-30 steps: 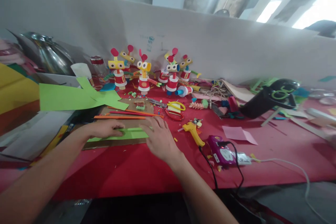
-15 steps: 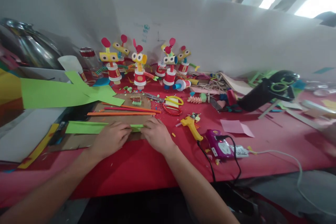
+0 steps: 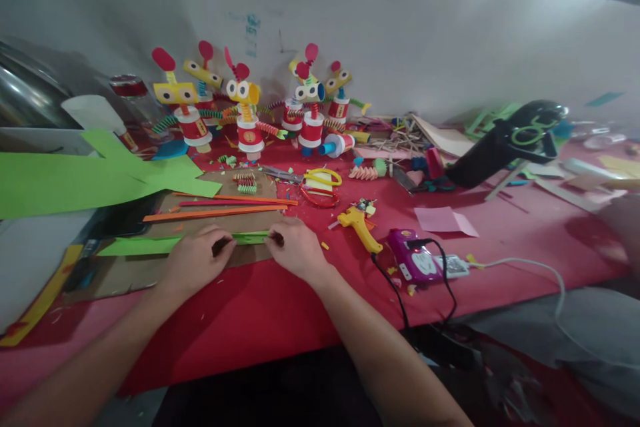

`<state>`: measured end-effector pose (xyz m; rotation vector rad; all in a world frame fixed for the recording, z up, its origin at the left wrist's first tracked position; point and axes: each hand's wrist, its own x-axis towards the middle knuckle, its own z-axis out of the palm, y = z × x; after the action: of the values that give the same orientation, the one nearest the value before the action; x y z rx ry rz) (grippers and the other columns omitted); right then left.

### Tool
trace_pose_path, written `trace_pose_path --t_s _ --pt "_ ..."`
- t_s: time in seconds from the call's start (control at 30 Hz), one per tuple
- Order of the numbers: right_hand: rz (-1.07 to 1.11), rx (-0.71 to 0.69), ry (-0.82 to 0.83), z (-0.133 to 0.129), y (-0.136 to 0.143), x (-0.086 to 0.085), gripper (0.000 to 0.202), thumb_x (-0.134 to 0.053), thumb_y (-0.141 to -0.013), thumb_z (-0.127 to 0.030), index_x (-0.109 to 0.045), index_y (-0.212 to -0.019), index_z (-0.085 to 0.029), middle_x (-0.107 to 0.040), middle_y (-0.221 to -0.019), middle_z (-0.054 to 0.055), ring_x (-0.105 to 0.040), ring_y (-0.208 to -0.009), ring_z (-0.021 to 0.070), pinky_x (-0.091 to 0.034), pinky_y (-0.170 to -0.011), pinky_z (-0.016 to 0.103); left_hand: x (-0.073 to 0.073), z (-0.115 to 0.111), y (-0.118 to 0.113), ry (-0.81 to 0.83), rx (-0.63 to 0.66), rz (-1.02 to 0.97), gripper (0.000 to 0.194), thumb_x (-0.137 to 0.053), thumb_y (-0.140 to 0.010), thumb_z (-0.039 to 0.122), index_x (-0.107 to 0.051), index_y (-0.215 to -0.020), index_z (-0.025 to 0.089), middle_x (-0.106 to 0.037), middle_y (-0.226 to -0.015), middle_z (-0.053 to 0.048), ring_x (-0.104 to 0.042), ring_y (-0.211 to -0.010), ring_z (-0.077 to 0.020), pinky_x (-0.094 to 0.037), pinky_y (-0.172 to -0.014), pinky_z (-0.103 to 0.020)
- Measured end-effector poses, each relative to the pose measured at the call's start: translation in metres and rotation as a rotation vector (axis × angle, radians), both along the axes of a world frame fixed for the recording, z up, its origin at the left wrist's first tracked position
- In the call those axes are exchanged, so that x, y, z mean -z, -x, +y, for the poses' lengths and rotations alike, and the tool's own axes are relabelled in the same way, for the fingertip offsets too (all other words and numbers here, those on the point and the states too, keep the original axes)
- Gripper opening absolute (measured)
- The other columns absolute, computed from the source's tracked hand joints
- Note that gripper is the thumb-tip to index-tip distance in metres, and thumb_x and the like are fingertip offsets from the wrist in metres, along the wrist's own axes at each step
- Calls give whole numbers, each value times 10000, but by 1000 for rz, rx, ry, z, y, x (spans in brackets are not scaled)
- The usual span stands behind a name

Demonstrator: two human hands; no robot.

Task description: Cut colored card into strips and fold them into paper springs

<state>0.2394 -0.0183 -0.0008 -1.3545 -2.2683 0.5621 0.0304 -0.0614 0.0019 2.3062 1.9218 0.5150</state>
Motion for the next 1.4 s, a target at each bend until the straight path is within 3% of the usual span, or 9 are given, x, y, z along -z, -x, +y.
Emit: trace_pose_path --t_s 0.33,0.77,0.87,1.0,1.23,1.4 --pt "10 61 26 4 3 8 102 -614 -810 -169 -659 -718 -176 -630 -737 14 -546 -681 130 -376 -643 234 -1 1 -3 9 -140 113 216 -513 -861 354 -667 -795 217 -726 -911 -49 -631 -856 -255 -348 -845 -423" --pt "-226 104 -57 0 10 0 148 -528 -886 -213 -656 -821 -179 -674 -890 83 -615 -847 202 -418 -709 280 -1 4 -1 9 -80 191 177 -483 -882 293 -615 -800 208 -723 -872 -71 -626 -863 -252 -316 -823 -407" --pt "-230 121 -46 0 10 -1 106 -554 -878 -240 -639 -842 -187 -675 -887 72 -616 -842 209 -411 -683 283 -1 4 -1 12 -92 169 151 -523 -863 297 -643 -906 216 -724 -884 -65 -630 -863 -255 -319 -838 -408" --pt "-168 163 1 3 9 2 165 -622 -852 -283 -603 -996 -206 -662 -832 29 -610 -771 188 -389 -625 262 -2 3 -2 3 -65 125 316 -523 -865 277 -652 -1153 267 -719 -973 -72 -629 -899 -265 -318 -843 -422" --pt "-73 99 -2 3 4 10 233 -589 -897 -281 -702 -1090 -347 -623 -1033 9 -605 -838 151 -430 -635 241 -2 1 -2 9 -4 197 336 -465 -881 250 -723 -1081 330 -668 -839 -49 -594 -828 -228 -331 -805 -420" --pt "-206 -59 -249 0 0 7 280 -541 -919 -197 -728 -1072 -339 -634 -1048 54 -549 -987 214 -464 -790 324 -3 -3 -4 -79 15 262 325 -499 -859 248 -726 -1072 342 -648 -985 -76 -560 -938 -260 -342 -814 -435"
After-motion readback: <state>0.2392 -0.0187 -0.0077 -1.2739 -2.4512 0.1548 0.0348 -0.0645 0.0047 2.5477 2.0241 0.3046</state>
